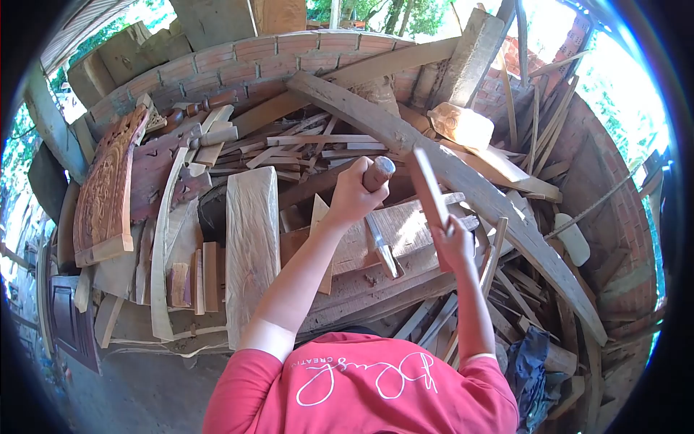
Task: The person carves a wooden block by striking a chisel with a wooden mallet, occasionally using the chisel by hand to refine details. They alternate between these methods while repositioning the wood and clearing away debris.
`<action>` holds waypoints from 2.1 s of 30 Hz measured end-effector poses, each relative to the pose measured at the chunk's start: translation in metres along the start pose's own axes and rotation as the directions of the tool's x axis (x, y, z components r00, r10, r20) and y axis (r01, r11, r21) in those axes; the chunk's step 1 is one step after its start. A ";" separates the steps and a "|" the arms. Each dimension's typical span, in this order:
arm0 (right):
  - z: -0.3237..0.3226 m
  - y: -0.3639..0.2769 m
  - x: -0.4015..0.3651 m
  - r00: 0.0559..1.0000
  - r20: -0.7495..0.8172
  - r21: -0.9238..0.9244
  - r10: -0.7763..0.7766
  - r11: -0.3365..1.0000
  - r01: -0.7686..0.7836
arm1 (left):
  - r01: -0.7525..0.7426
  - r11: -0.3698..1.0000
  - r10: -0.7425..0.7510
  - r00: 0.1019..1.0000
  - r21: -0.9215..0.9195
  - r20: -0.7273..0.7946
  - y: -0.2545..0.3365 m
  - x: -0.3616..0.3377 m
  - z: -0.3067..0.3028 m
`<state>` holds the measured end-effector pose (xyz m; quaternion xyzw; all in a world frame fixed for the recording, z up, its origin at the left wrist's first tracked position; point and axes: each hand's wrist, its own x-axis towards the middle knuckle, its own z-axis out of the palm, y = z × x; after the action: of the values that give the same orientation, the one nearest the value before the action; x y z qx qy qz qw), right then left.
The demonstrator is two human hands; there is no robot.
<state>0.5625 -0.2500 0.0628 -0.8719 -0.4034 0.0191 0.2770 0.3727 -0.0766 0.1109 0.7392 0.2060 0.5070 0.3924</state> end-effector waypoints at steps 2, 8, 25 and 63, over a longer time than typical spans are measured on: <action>0.035 0.015 0.003 0.995 0.045 -0.199 0.091 0.977 -0.080 | -0.001 1.000 0.001 1.000 -0.004 -0.014 0.000 -0.001 -0.001; 0.084 0.046 0.010 0.998 0.032 -0.253 0.062 0.966 -0.052 | -0.029 0.997 0.025 0.999 -0.073 -0.045 -0.006 0.000 -0.005; 0.036 0.000 -0.004 0.988 0.146 -0.273 0.044 0.962 -0.003 | 0.040 0.998 -0.040 0.999 -0.046 -0.002 -0.001 0.000 -0.011; -0.095 -0.210 -0.075 -0.335 -0.380 0.595 -0.862 0.050 -0.802 | 0.080 0.993 -0.079 0.997 -0.086 0.015 -0.008 -0.002 -0.012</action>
<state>0.3912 -0.2382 0.2339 0.2921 -0.5366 0.7582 0.2278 0.3614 -0.0687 0.1058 0.7159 0.2109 0.4950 0.4450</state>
